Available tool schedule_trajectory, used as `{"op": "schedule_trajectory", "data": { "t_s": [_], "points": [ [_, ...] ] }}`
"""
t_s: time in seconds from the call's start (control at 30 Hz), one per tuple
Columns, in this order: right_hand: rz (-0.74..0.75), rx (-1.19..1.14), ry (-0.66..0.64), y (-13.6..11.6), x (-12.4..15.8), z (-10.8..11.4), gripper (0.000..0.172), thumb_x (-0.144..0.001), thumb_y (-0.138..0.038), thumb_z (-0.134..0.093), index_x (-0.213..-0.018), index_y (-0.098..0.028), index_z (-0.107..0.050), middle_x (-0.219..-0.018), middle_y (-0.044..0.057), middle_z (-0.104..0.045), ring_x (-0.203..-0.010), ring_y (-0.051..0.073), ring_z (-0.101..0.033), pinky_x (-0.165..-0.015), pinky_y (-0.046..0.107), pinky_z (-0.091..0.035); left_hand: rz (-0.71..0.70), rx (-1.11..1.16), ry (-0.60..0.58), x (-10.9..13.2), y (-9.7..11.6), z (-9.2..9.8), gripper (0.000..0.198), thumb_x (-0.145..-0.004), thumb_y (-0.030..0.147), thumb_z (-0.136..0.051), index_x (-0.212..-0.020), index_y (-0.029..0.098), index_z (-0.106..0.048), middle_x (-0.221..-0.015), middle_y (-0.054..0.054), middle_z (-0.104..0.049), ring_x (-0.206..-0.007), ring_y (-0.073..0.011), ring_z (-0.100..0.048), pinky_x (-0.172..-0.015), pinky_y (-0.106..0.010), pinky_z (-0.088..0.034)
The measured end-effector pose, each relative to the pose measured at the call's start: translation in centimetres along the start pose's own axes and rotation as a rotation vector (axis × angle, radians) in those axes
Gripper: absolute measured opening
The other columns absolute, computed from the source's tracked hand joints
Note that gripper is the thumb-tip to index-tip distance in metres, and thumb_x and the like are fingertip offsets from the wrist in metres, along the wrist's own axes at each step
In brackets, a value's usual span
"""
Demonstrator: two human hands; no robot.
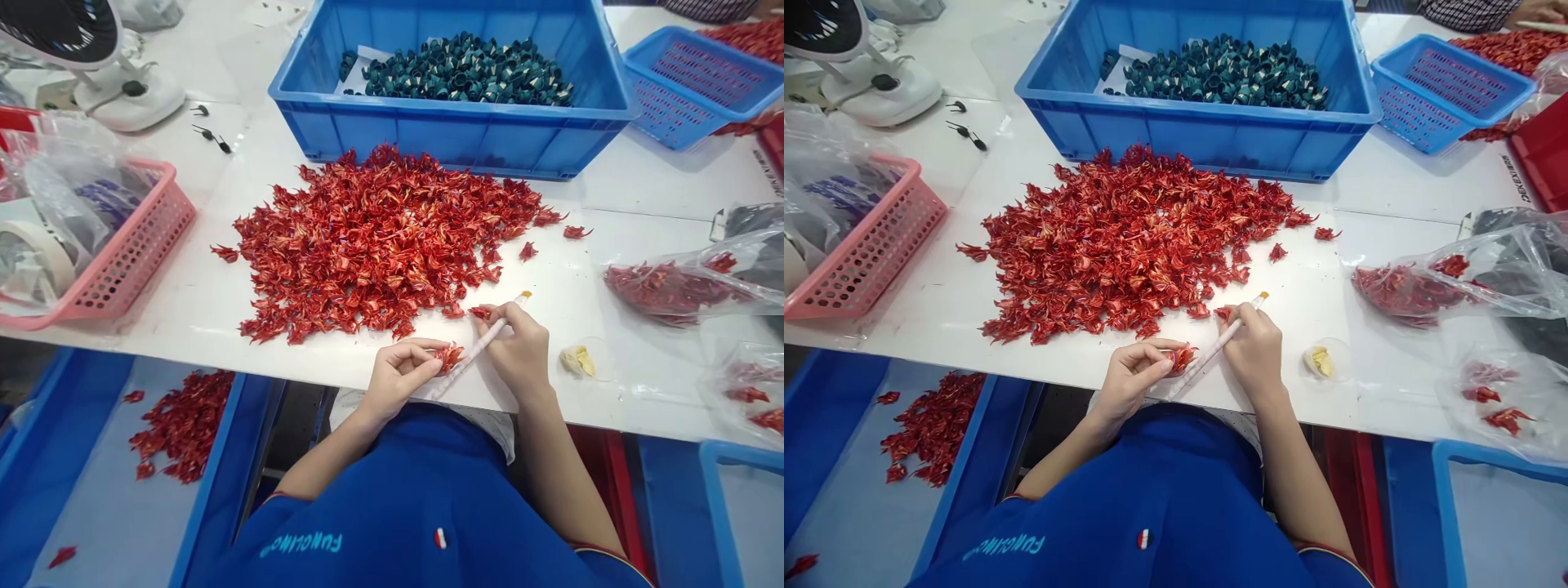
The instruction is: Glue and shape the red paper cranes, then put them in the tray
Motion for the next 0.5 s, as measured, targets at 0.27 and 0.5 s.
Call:
{"op": "schedule_trajectory", "data": {
  "t_s": [0.27,0.5],
  "points": [
    [0.096,-0.372,0.073,-1.7,2.2,1.8,0.025,-0.079,-0.017,-0.071,-0.075,-0.024,-0.047,-0.100,0.008,-0.078,-0.087,0.023,-0.075,-0.075,0.039,-0.062,0.219,0.233,-0.028,-0.1,0.0,-0.8,0.045,-0.065,0.025,-0.082,-0.100,0.019,-0.055,-0.087,0.000,-0.067,-0.073,-0.0189,-0.072,-0.062,-0.031,-0.062],
    [0.190,-0.519,0.000,-3.7,3.3,1.4,0.024,-0.082,-0.010,-0.065,-0.078,-0.025,-0.047,-0.100,0.004,-0.078,-0.091,0.022,-0.075,-0.077,0.043,-0.062,0.326,0.277,-0.167,-0.2,-0.3,-2.3,0.031,-0.066,0.035,-0.077,-0.084,0.015,-0.061,-0.073,-0.002,-0.059,-0.059,-0.0115,-0.058,-0.035,-0.015,-0.042]
  ]
}}
Point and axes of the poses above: each hand's wrist, its own x-axis away from the middle knuckle, its own z-axis out of the back of the hand, y = z × x, the point moved 5 cm from there along -x, towards the middle knuckle
